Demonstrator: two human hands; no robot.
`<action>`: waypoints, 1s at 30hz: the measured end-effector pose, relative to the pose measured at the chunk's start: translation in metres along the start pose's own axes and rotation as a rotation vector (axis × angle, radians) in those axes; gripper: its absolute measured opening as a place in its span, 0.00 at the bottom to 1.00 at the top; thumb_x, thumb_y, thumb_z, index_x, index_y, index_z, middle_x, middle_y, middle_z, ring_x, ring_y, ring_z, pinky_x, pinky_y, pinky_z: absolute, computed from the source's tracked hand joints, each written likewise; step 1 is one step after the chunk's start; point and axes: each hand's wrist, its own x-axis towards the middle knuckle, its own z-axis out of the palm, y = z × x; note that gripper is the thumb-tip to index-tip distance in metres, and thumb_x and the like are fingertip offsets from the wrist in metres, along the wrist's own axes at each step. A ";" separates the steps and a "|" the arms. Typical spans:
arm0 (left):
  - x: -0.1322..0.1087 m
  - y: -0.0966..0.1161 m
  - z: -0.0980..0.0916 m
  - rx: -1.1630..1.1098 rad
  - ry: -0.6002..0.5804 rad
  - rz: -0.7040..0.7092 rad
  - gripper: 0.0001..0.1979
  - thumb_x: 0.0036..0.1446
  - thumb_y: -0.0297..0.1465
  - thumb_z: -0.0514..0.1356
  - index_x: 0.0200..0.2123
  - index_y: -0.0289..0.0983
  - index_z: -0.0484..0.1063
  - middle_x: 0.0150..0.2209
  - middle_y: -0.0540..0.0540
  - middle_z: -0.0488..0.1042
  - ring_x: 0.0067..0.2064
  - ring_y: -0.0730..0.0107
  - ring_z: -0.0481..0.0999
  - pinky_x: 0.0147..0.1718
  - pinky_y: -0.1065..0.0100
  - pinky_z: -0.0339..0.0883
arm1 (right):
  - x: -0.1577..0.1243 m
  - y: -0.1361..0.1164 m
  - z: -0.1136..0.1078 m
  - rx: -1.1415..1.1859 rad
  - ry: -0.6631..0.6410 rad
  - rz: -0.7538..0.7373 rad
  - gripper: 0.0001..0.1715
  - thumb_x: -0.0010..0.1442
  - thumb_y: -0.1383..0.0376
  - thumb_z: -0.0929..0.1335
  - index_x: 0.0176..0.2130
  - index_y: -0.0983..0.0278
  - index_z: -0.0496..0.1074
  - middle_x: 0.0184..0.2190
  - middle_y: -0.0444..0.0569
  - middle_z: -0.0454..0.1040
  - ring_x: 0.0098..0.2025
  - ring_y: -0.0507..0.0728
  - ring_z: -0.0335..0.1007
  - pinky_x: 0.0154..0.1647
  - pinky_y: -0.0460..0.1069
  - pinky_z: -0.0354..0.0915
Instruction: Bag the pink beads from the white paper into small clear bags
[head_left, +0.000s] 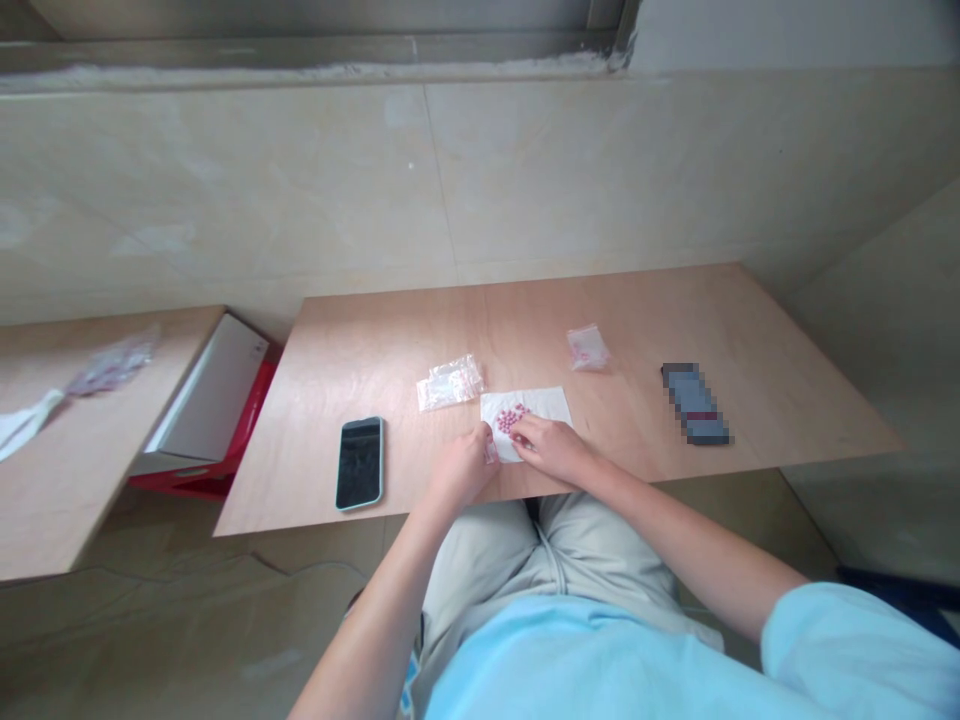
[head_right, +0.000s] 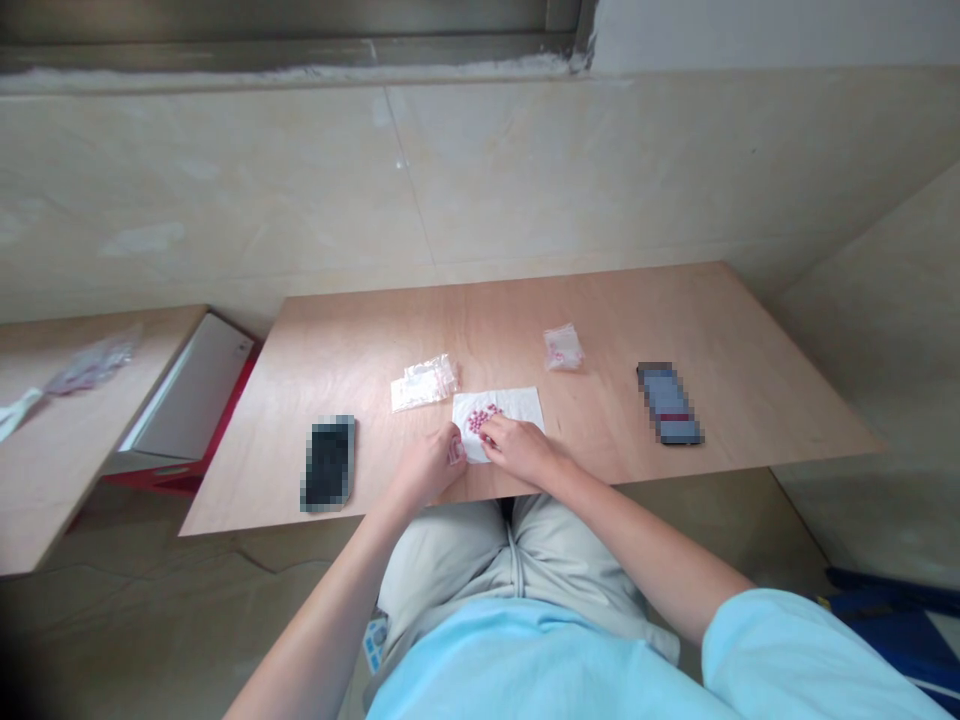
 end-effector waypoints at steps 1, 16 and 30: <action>0.000 0.001 0.001 0.003 0.001 0.000 0.09 0.59 0.31 0.57 0.44 0.39 0.66 0.37 0.40 0.79 0.36 0.54 0.79 0.30 0.65 0.58 | -0.001 0.001 0.000 0.004 -0.002 -0.007 0.04 0.65 0.68 0.67 0.39 0.61 0.73 0.40 0.49 0.76 0.40 0.56 0.74 0.40 0.48 0.65; 0.002 0.007 0.000 -0.028 -0.034 -0.032 0.12 0.61 0.32 0.57 0.48 0.39 0.66 0.39 0.40 0.79 0.41 0.54 0.79 0.34 0.65 0.62 | -0.005 0.003 -0.006 0.012 -0.004 0.019 0.04 0.64 0.68 0.69 0.41 0.61 0.72 0.43 0.49 0.76 0.42 0.56 0.73 0.42 0.48 0.64; 0.003 0.012 0.006 -0.178 0.133 -0.035 0.11 0.58 0.33 0.60 0.45 0.39 0.66 0.39 0.44 0.79 0.40 0.59 0.78 0.36 0.65 0.63 | 0.010 0.006 -0.007 0.640 0.200 0.331 0.09 0.64 0.60 0.67 0.37 0.63 0.73 0.29 0.44 0.75 0.26 0.52 0.67 0.27 0.46 0.62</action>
